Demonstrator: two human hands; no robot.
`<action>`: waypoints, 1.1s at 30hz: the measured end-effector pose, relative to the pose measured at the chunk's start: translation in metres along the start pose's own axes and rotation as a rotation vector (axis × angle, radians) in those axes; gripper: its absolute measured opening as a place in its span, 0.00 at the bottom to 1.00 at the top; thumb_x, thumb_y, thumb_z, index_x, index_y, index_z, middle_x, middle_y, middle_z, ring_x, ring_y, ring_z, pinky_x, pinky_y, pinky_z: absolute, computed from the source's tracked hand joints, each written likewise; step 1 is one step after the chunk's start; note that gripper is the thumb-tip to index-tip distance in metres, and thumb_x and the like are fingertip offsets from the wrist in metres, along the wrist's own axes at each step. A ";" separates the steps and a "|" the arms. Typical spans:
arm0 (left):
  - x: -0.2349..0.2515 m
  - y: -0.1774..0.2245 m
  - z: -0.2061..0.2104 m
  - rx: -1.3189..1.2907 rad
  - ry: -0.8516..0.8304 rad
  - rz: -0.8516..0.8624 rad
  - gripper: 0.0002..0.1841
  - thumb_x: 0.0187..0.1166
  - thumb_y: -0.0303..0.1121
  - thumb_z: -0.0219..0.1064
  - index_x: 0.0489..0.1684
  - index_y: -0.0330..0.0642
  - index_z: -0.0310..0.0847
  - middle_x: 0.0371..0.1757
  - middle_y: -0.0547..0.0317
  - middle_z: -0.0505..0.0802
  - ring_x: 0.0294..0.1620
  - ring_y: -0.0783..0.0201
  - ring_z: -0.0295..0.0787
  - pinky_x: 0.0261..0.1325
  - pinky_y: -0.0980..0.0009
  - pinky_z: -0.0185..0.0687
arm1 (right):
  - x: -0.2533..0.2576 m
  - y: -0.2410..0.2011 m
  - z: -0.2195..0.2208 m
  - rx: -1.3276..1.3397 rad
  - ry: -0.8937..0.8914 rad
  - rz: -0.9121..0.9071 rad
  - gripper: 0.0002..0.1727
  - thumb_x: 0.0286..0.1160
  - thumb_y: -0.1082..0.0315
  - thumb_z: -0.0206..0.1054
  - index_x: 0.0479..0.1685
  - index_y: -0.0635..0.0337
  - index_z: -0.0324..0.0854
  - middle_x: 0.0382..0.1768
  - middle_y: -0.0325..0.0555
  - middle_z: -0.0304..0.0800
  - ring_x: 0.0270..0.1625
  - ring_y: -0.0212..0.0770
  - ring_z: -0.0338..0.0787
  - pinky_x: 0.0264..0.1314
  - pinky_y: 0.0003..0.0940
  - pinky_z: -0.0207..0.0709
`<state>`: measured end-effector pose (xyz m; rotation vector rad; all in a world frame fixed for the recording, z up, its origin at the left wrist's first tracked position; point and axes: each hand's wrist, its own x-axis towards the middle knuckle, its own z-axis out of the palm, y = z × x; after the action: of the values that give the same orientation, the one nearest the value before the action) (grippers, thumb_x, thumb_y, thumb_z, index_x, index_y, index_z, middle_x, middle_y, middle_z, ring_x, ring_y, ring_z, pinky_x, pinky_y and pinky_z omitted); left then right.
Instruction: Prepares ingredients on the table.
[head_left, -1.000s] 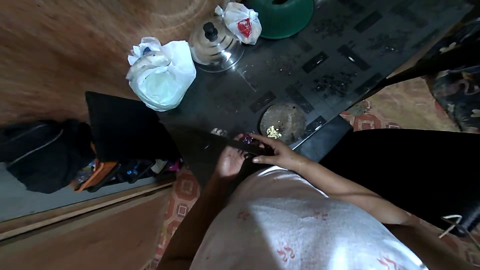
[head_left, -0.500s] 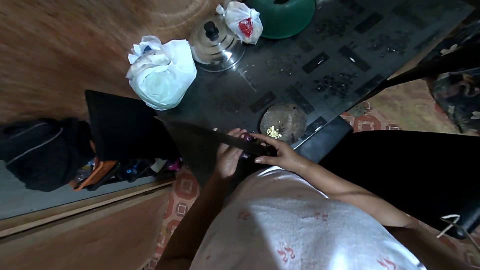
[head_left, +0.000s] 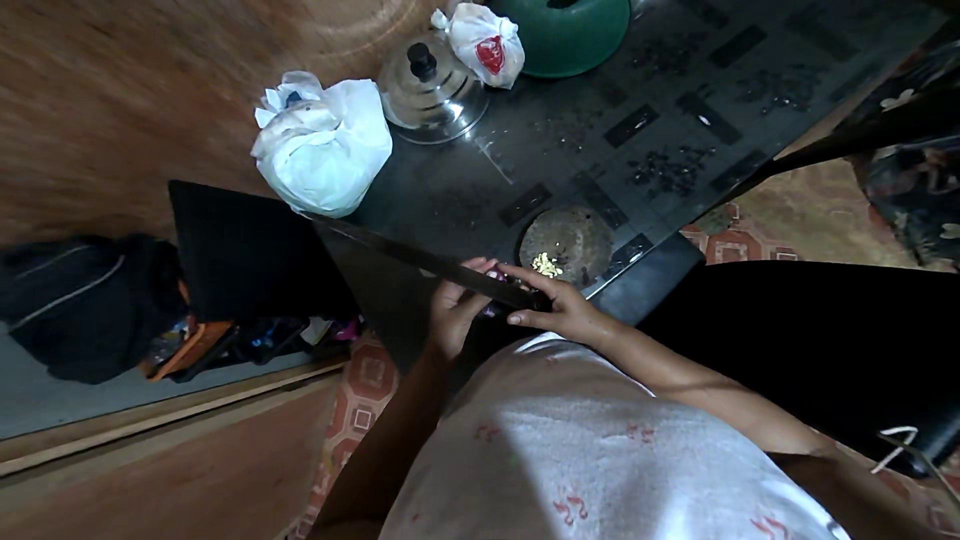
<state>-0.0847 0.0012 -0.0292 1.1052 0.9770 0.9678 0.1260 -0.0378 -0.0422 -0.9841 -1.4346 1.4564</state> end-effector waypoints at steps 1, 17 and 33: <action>0.000 0.001 0.000 0.035 -0.001 0.017 0.22 0.74 0.19 0.70 0.69 0.32 0.81 0.67 0.51 0.92 0.67 0.58 0.89 0.70 0.62 0.86 | 0.000 0.000 0.001 0.008 0.006 0.004 0.39 0.75 0.58 0.77 0.87 0.55 0.69 0.66 0.49 0.88 0.61 0.32 0.89 0.69 0.30 0.84; -0.009 0.003 0.025 0.113 0.202 0.097 0.21 0.69 0.17 0.74 0.63 0.31 0.83 0.60 0.50 0.94 0.63 0.59 0.92 0.68 0.62 0.89 | 0.004 -0.002 0.008 -0.211 0.115 0.022 0.34 0.76 0.48 0.75 0.80 0.54 0.78 0.67 0.47 0.88 0.66 0.36 0.88 0.73 0.38 0.82; 0.005 -0.002 -0.008 0.026 -0.075 -0.151 0.31 0.72 0.19 0.69 0.77 0.34 0.65 0.60 0.48 0.92 0.59 0.58 0.91 0.65 0.61 0.87 | 0.005 0.002 -0.012 0.508 -0.007 0.365 0.17 0.90 0.58 0.59 0.68 0.55 0.79 0.40 0.41 0.84 0.22 0.28 0.79 0.23 0.22 0.77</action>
<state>-0.0910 0.0076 -0.0334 1.0660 0.9997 0.7882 0.1356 -0.0294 -0.0447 -0.9365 -0.8399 1.9633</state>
